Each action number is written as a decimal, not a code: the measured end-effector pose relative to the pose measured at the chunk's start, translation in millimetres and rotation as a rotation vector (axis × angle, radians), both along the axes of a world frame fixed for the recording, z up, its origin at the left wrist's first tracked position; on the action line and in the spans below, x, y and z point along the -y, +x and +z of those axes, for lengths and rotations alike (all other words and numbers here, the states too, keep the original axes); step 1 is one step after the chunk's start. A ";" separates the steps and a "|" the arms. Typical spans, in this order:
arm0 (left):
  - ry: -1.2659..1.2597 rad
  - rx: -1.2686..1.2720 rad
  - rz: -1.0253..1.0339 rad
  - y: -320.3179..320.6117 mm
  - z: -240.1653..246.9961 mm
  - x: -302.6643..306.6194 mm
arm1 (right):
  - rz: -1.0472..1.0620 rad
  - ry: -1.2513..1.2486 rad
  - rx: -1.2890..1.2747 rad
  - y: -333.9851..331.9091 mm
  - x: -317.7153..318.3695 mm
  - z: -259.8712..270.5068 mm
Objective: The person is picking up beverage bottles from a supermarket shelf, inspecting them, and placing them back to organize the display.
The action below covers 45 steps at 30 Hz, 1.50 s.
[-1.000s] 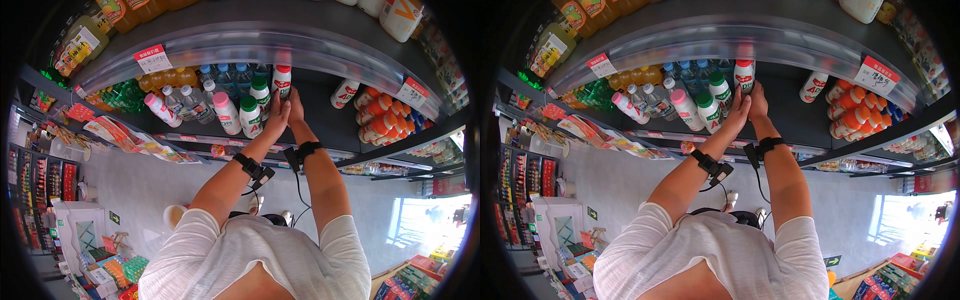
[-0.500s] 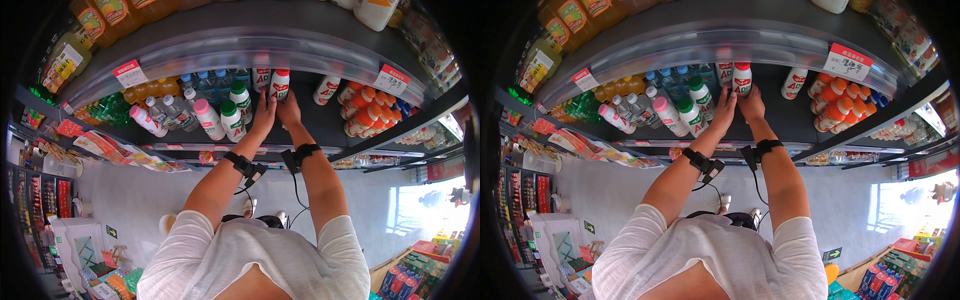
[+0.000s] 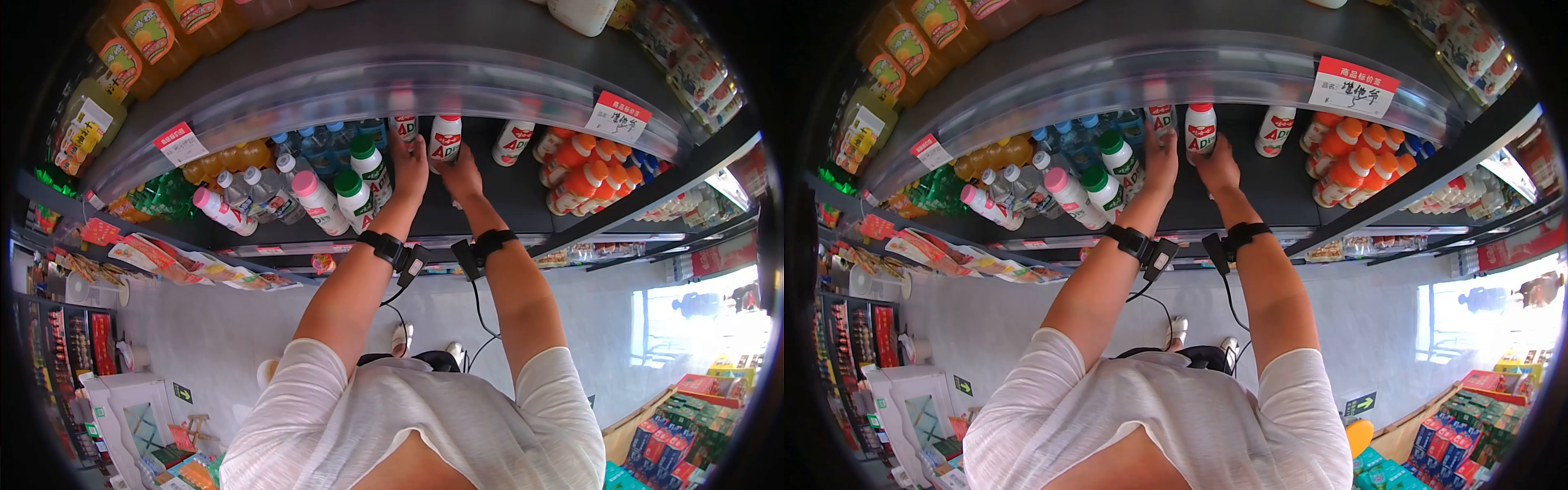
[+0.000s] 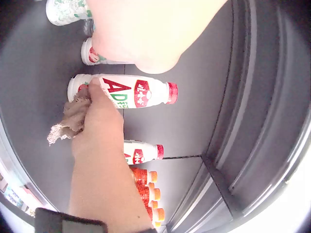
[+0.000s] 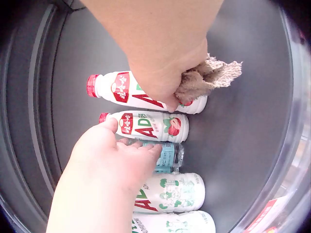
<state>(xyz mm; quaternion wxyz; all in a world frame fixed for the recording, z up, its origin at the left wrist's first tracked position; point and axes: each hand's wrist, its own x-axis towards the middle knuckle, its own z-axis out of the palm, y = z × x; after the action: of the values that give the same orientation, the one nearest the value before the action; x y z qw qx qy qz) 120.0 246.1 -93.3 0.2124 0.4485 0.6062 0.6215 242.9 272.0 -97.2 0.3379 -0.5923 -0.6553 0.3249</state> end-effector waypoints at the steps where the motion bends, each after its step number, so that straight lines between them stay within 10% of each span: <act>1: 0.037 -0.028 0.044 1.4 -0.1 -5.2 | -0.002 -0.011 -0.009 0.4 -1.5 -2.6; 7: 0.249 0.149 0.013 -3.2 6.3 -38.2 | -0.017 0.020 -0.002 12.0 5.3 -0.8; 19: 0.283 -0.489 0.487 -12.0 10.1 -87.5 | -0.046 -0.003 -0.011 49.0 24.2 1.3; 25: 0.371 -0.185 0.195 -26.9 -1.7 -120.1 | -0.081 -0.040 -0.038 63.2 32.6 1.3; 30: 0.326 -0.643 0.477 -6.3 11.7 -88.6 | -0.096 -0.041 -0.052 74.4 43.0 6.2; 45: 0.126 -0.182 -0.186 120.4 39.8 0.2 | -0.307 0.013 -0.052 142.6 72.1 6.7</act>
<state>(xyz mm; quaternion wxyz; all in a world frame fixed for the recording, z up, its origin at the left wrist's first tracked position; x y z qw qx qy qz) 240.5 245.9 -53.4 0.1846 0.5699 0.5385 0.5927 385.4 199.9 -90.5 0.4041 -0.6748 -0.5502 0.2803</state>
